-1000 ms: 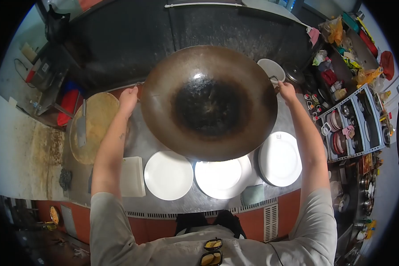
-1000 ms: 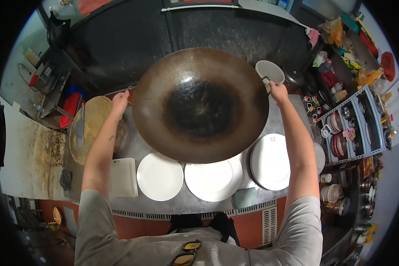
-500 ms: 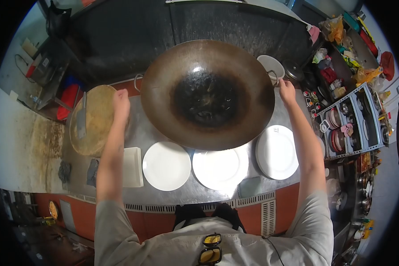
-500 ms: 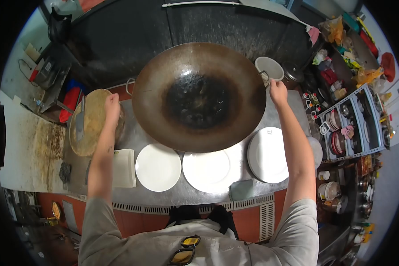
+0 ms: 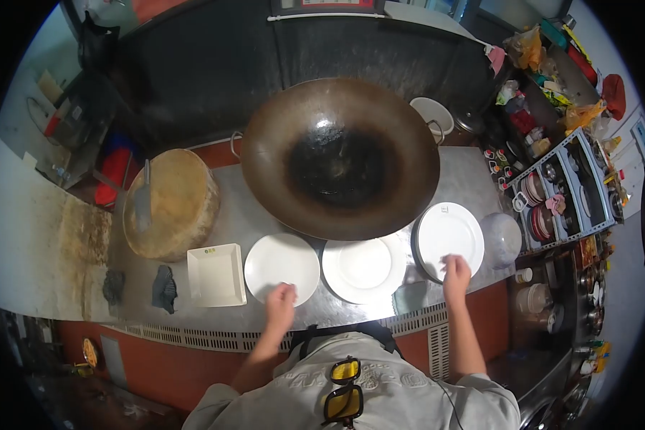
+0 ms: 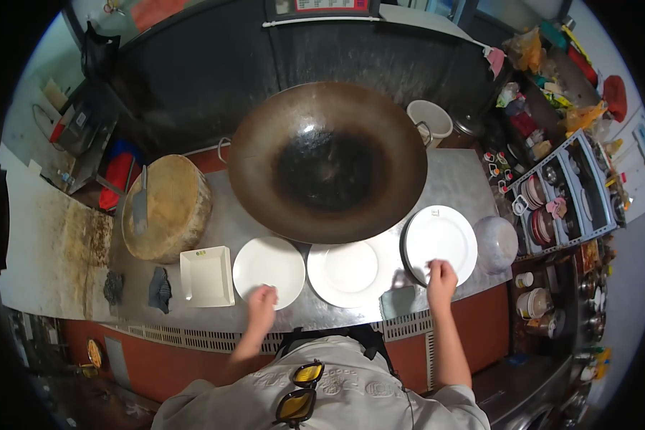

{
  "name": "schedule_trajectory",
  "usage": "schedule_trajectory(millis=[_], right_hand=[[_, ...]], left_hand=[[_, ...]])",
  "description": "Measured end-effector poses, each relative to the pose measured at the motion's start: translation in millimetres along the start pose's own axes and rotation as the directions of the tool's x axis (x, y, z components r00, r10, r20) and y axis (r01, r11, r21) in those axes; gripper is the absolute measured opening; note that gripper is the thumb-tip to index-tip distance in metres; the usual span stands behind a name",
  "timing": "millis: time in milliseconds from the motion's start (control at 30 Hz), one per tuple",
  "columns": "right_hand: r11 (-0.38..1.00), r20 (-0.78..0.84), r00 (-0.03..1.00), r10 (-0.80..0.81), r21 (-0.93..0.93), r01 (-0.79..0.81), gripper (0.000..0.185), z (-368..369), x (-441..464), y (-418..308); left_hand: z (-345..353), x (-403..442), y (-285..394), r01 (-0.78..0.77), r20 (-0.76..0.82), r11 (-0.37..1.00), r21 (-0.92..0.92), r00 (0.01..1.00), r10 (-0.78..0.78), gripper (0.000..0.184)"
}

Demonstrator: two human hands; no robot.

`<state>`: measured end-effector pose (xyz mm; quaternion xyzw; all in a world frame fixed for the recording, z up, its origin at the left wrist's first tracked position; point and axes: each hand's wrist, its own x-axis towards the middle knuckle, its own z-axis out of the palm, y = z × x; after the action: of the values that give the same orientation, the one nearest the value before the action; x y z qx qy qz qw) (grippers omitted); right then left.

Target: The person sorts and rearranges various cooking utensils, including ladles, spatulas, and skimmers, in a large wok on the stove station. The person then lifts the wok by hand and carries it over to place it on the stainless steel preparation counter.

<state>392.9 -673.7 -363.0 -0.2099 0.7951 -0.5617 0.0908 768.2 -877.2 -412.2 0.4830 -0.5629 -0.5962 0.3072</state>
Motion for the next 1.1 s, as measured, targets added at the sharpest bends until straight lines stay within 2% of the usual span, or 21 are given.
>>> schedule_trajectory(millis=[100,200,267,367,400,467,567,733,867,967,1067,1100], right_hand=[[0.992,0.000,0.995,0.100,0.078,-0.099,0.024,3.3,-51.9,3.6],[0.986,-0.042,0.989,0.144,0.092,-0.139,0.023,5.6,-86.6,20.6],[0.991,-0.050,0.991,0.125,-0.046,-0.127,0.021,-1.4,-105.2,36.2],[0.987,-0.099,0.994,0.054,-0.146,-0.068,0.020,-13.4,-126.3,32.4],[0.981,-0.118,0.993,0.027,-0.187,-0.049,0.020,-17.8,-132.8,30.2],[0.983,-0.165,0.980,0.110,-0.126,-0.132,0.020,-27.8,-146.9,35.1],[0.976,-0.204,0.966,0.156,-0.122,-0.183,0.018,-43.8,-162.4,21.5],[0.987,-0.264,0.954,0.143,-0.028,-0.156,0.016,-70.1,-179.4,54.9],[0.973,-0.226,0.947,0.227,0.090,-0.211,0.014,-90.1,-181.5,59.3],[0.982,-0.244,0.951,0.189,0.057,-0.180,0.014,-118.3,-181.4,50.9],[0.978,-0.273,0.939,0.208,0.090,-0.190,0.012,-150.5,-188.7,71.6],[0.978,-0.290,0.935,0.206,0.083,-0.190,0.012,-163.3,-189.3,76.0]], left_hand=[[33.2,-13.7,-1.4,-0.136,0.227,0.979,0.150,0.969,0.100,0.023],[53.8,-18.5,20.7,-0.298,0.450,0.931,0.212,0.875,0.178,0.024],[65.1,-12.1,30.1,-0.357,0.562,0.912,0.199,0.804,0.192,0.024],[80.3,-3.8,32.3,-0.432,0.629,0.887,0.163,0.738,0.244,0.022],[85.9,-3.0,30.9,-0.422,0.631,0.895,0.146,0.736,0.244,0.022],[97.6,-2.7,25.3,-0.402,0.631,0.909,0.113,0.735,0.246,0.020],[110.3,-9.1,18.5,-0.330,0.642,0.929,0.165,0.752,0.153,0.016],[136.2,-31.4,17.9,-0.209,0.646,0.974,0.090,0.756,0.102,0.018],[159.6,-50.3,14.3,-0.278,0.680,0.945,0.172,0.728,0.090,0.023],[188.2,-67.0,9.3,-0.401,0.707,0.901,0.166,0.685,0.175,0.025],[227.2,-94.5,12.8,-0.370,0.730,0.921,0.125,0.663,0.167,0.026],[241.2,-105.9,17.2,-0.433,0.739,0.892,0.127,0.641,0.206,0.024]])
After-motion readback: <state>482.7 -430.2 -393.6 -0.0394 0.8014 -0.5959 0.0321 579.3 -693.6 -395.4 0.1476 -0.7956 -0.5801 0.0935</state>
